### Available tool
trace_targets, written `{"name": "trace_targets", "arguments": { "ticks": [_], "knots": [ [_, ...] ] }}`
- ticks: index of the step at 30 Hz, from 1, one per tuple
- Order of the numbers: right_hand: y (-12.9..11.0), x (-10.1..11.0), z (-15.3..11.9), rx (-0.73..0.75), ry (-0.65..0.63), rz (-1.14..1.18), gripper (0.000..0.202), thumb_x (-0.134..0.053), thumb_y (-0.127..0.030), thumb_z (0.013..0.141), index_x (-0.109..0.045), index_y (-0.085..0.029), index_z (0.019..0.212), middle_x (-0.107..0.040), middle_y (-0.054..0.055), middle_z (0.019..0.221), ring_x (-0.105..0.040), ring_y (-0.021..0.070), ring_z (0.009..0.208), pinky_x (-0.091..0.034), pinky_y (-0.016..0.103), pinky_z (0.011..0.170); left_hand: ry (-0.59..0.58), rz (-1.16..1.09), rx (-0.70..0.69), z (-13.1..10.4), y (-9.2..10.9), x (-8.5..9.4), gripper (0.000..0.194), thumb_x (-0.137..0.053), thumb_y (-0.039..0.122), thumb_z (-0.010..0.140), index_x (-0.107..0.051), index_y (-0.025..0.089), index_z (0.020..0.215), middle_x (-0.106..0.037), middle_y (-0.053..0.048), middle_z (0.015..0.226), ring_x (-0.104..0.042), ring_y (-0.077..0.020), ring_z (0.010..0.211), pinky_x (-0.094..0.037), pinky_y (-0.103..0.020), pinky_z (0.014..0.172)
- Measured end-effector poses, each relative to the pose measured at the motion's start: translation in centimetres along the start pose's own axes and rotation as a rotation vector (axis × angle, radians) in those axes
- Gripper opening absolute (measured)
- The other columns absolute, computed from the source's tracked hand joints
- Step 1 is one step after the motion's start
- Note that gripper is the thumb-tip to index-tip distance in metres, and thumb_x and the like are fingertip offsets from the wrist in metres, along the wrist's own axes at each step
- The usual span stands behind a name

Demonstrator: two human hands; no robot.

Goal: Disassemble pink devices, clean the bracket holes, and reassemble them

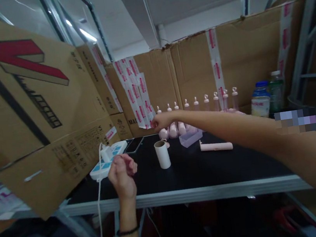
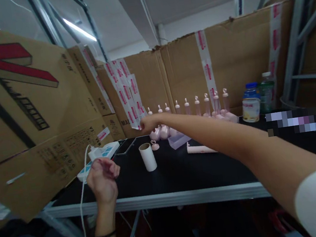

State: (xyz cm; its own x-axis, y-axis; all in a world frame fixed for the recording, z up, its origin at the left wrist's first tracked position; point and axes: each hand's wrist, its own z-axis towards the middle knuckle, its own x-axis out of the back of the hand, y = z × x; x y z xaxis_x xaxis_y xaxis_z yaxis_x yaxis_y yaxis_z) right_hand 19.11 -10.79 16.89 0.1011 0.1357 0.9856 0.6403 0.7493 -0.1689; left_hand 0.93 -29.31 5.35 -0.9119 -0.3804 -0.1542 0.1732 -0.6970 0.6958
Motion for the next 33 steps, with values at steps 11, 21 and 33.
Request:
{"name": "trace_targets", "arguments": {
  "ticks": [11, 21, 33],
  "knots": [
    [-6.6, -0.8, -6.4, 0.454, 0.081, 0.420, 0.029, -0.063, -0.038, 0.094, -0.066, -0.014, 0.111, -0.071, 0.004, 0.090, -0.067, 0.0127, 0.068, -0.051, 0.023, 0.059, 0.056, -0.610, 0.075, 0.4, 1.1, -0.8, 0.025, -0.059, 0.050, 0.097, -0.064, 0.025, 0.098, -0.071, -0.006, 0.128, -0.057, -0.0240, 0.134, -0.049, -0.043, 0.106],
    [-7.5, -2.9, -7.9, 0.553, 0.320, 0.288, 0.025, -0.073, -0.030, 0.092, -0.067, -0.011, 0.106, -0.068, 0.002, 0.089, -0.063, 0.0134, 0.079, -0.047, 0.024, 0.072, -0.034, -0.512, 0.071, -0.5, 1.5, -3.6, 0.024, -0.059, 0.046, 0.098, -0.059, 0.029, 0.115, -0.067, -0.008, 0.136, -0.061, -0.0238, 0.129, -0.050, -0.038, 0.102],
    [7.5, -2.3, -13.0, 0.178, 0.728, 0.377, 0.023, -0.069, -0.028, 0.090, -0.071, -0.019, 0.111, -0.075, 0.007, 0.097, -0.066, 0.0177, 0.081, -0.052, 0.031, 0.074, -0.328, 0.363, 0.290, -0.7, -5.5, -3.3, 0.060, -0.081, 0.045, 0.073, -0.055, 0.019, 0.121, -0.066, -0.019, 0.129, -0.062, -0.0348, 0.126, -0.049, -0.052, 0.103]
  ]
}}
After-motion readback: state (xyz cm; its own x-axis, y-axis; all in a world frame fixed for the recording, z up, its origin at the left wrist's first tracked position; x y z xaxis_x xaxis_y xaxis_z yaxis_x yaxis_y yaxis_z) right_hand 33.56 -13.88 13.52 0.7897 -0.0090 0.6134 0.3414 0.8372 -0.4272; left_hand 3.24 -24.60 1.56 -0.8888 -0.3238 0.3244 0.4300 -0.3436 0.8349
